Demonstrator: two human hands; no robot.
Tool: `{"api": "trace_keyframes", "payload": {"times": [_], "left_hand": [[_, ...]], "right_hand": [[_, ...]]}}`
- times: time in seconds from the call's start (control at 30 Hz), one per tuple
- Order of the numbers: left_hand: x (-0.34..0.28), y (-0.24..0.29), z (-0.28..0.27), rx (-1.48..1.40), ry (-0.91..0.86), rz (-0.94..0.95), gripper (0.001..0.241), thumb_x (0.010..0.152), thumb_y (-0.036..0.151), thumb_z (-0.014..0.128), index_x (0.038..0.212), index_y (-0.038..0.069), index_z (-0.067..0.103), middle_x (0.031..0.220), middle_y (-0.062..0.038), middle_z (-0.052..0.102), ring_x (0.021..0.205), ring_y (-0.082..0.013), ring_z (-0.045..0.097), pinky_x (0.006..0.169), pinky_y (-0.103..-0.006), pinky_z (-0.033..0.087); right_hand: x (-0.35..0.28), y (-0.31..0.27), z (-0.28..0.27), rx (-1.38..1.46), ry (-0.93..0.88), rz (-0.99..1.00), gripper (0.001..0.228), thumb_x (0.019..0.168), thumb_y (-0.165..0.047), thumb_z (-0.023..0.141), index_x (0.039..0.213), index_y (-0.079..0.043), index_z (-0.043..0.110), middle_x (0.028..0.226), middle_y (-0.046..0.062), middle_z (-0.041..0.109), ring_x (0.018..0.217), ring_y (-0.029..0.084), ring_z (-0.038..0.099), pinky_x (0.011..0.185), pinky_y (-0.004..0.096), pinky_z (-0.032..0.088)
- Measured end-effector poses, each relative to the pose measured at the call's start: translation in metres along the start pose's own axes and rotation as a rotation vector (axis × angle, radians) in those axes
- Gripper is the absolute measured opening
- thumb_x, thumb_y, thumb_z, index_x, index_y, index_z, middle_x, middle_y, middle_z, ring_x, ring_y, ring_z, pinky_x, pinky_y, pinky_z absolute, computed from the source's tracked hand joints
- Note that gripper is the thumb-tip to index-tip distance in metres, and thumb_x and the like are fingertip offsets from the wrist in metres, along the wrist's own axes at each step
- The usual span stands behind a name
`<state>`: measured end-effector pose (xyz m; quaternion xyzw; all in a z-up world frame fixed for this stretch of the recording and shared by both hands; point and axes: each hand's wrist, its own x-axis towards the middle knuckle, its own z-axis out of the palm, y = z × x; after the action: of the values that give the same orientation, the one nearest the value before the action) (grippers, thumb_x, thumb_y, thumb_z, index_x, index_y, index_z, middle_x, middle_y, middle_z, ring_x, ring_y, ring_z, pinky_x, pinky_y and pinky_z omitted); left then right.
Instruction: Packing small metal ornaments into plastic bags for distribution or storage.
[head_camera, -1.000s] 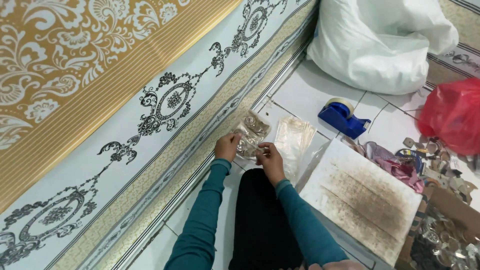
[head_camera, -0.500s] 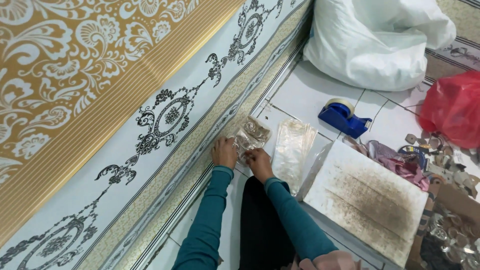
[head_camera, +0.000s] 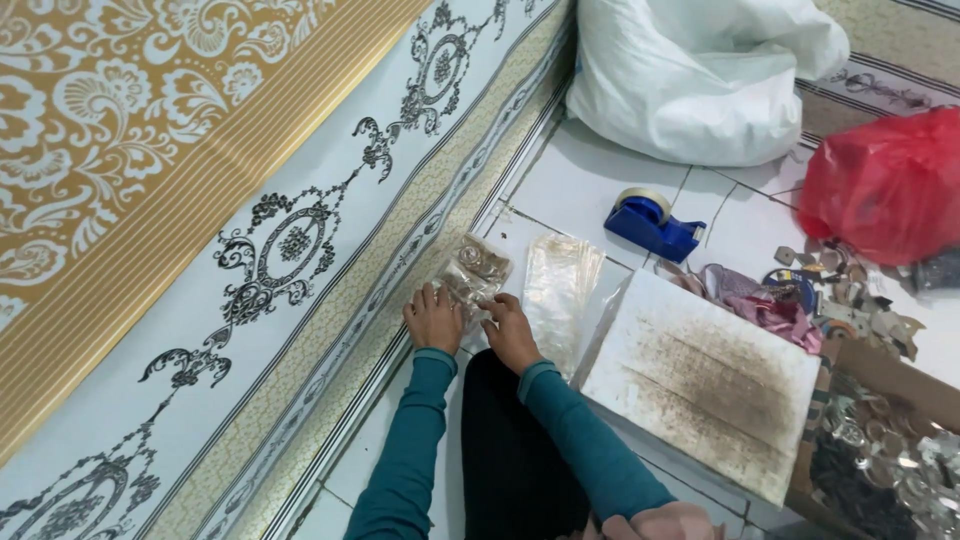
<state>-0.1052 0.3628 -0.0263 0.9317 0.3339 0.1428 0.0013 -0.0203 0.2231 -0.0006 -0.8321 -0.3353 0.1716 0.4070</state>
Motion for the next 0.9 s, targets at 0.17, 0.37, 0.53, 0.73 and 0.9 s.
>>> {"api": "trace_keyframes", "payload": {"times": [0.17,0.37,0.53,0.73,0.9], "left_hand": [[0.003,0.014,-0.003,-0.015,0.023,0.029,0.04,0.1,0.036,0.064,0.131,0.012,0.064,0.133,-0.013,0.059,0.129,-0.0285,0.051,0.108,-0.0509,0.036],[-0.001,0.113,-0.012,-0.235,0.061,0.179,0.033,0.099,0.03,0.062,0.127,0.012,0.065,0.132,-0.012,0.059,0.13,-0.0308,0.051,0.112,-0.0575,0.031],[-0.027,0.245,-0.025,-0.403,0.064,0.378,0.031,0.101,0.029,0.059,0.127,0.013,0.065,0.128,-0.01,0.061,0.129,-0.0284,0.053,0.115,-0.059,0.028],[-0.086,0.39,-0.034,-0.473,-0.151,0.623,0.036,0.103,0.031,0.054,0.134,0.014,0.06,0.136,-0.011,0.057,0.137,-0.0287,0.047,0.122,-0.0607,0.016],[-0.144,0.486,-0.045,-0.528,-0.159,0.867,0.034,0.104,0.034,0.054,0.13,0.015,0.062,0.134,-0.012,0.058,0.134,-0.0296,0.052,0.119,-0.0591,0.025]], "right_hand": [[-0.015,0.023,-0.039,0.037,0.079,0.038,0.031,0.098,-0.01,0.065,0.128,-0.013,0.07,0.137,0.023,0.052,0.106,0.04,0.07,0.087,0.048,0.063],[-0.052,0.05,-0.12,0.09,0.247,0.125,0.029,0.099,-0.013,0.064,0.127,-0.015,0.072,0.135,0.02,0.056,0.105,0.036,0.071,0.086,0.047,0.06],[-0.11,0.099,-0.21,0.095,0.423,0.259,0.03,0.1,-0.017,0.063,0.129,-0.018,0.072,0.138,0.018,0.056,0.11,0.037,0.069,0.089,0.049,0.059],[-0.209,0.152,-0.308,0.106,0.687,0.441,0.03,0.099,-0.013,0.065,0.127,-0.015,0.073,0.134,0.017,0.057,0.115,0.038,0.067,0.097,0.049,0.055],[-0.292,0.202,-0.369,0.066,0.861,0.58,0.029,0.098,-0.016,0.066,0.126,-0.016,0.073,0.133,0.016,0.06,0.118,0.039,0.065,0.102,0.049,0.053]]}}
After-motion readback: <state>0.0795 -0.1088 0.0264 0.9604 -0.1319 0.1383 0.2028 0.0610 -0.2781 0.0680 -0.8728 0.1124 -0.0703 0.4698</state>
